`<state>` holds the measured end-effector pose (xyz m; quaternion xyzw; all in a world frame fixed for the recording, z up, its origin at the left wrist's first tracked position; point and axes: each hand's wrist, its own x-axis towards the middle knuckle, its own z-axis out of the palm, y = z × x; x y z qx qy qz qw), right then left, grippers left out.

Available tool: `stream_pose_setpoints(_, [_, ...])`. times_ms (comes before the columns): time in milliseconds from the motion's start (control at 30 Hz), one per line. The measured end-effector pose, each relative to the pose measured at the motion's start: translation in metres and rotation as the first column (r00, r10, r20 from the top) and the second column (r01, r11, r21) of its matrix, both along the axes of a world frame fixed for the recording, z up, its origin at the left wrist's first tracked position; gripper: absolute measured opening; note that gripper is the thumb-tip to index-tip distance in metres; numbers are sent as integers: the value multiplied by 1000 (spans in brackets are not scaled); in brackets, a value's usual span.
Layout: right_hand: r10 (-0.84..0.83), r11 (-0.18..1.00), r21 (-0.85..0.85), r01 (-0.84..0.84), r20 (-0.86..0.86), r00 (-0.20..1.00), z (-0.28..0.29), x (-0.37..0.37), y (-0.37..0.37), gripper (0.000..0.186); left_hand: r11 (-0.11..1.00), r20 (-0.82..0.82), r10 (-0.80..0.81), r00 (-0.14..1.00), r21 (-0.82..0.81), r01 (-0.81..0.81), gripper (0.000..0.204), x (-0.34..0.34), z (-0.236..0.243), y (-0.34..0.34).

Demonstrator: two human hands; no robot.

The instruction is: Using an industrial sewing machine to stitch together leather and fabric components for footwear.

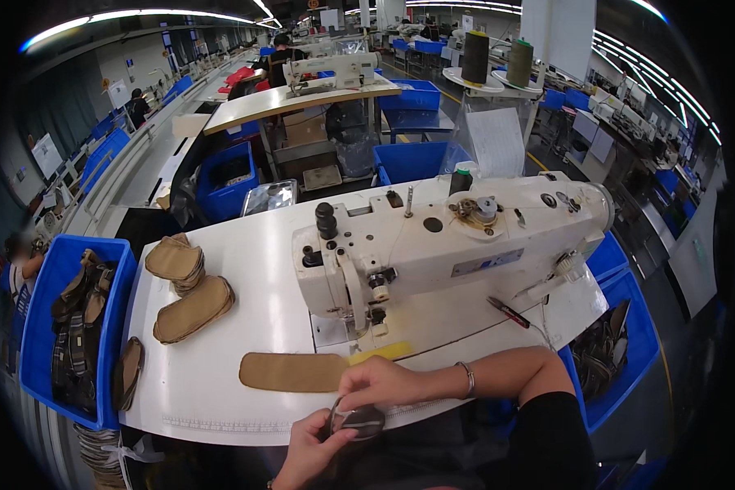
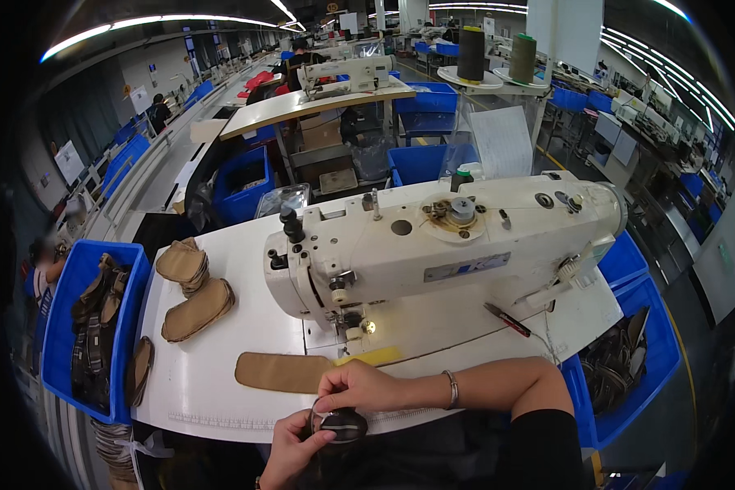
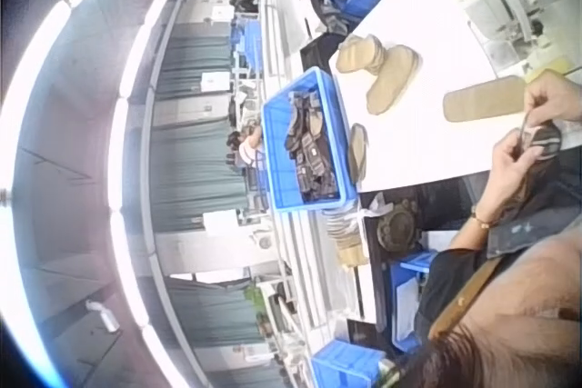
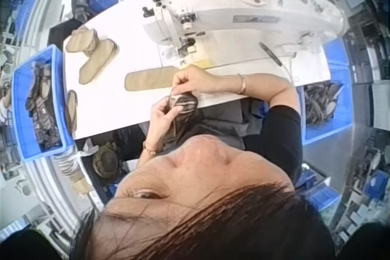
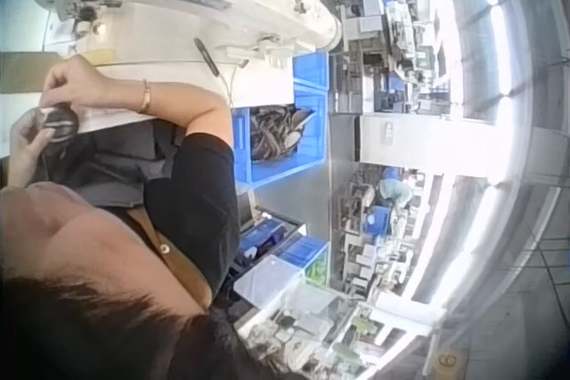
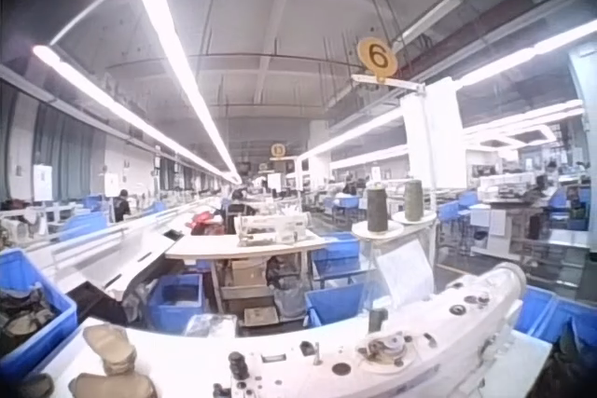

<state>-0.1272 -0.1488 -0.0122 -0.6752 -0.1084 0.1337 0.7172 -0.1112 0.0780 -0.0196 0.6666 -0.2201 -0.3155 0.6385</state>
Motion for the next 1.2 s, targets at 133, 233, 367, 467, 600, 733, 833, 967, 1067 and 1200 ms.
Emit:
stream_pose_setpoints(133, [201,979,11,-202,-189,961,-3,4,1,26,972,-115,211,971,-77,-220,13,-11,9,-2])
stream_pose_setpoints(233, [232,973,35,-229,-191,954,-5,0,5,27,936,-157,261,953,-199,-289,13,-14,6,-1])
stream_pose_setpoints(367, [228,960,-147,-238,-82,970,3,-10,11,34,908,-98,352,931,-205,-365,16,-24,4,-5])
stream_pose_setpoints(467, [316,938,-92,-334,-173,933,9,-12,10,33,928,-9,367,930,-60,-367,15,-24,4,-1])
stream_pose_setpoints(600, [437,899,111,-423,-270,858,5,-15,8,25,944,156,307,939,72,-321,13,-20,9,1])
stream_pose_setpoints(733, [574,816,247,-523,-244,782,9,-12,6,26,956,94,272,958,88,-280,13,-17,14,3])
stream_pose_setpoints(833, [670,739,264,-620,-185,719,5,-11,8,27,991,-148,111,983,-55,-121,15,-15,16,5])
stream_pose_setpoints(967, [616,777,304,-551,-188,765,5,-17,13,32,997,-149,43,988,-60,-52,16,-12,20,10])
stream_pose_setpoints(1067, [496,868,46,-494,-67,866,8,-14,11,31,990,-47,23,999,138,-17,16,2,37,14])
stream_pose_setpoints(1200, [272,766,-578,282,689,672,-1,-18,6,21,941,134,-92,987,335,43,16,36,79,21])
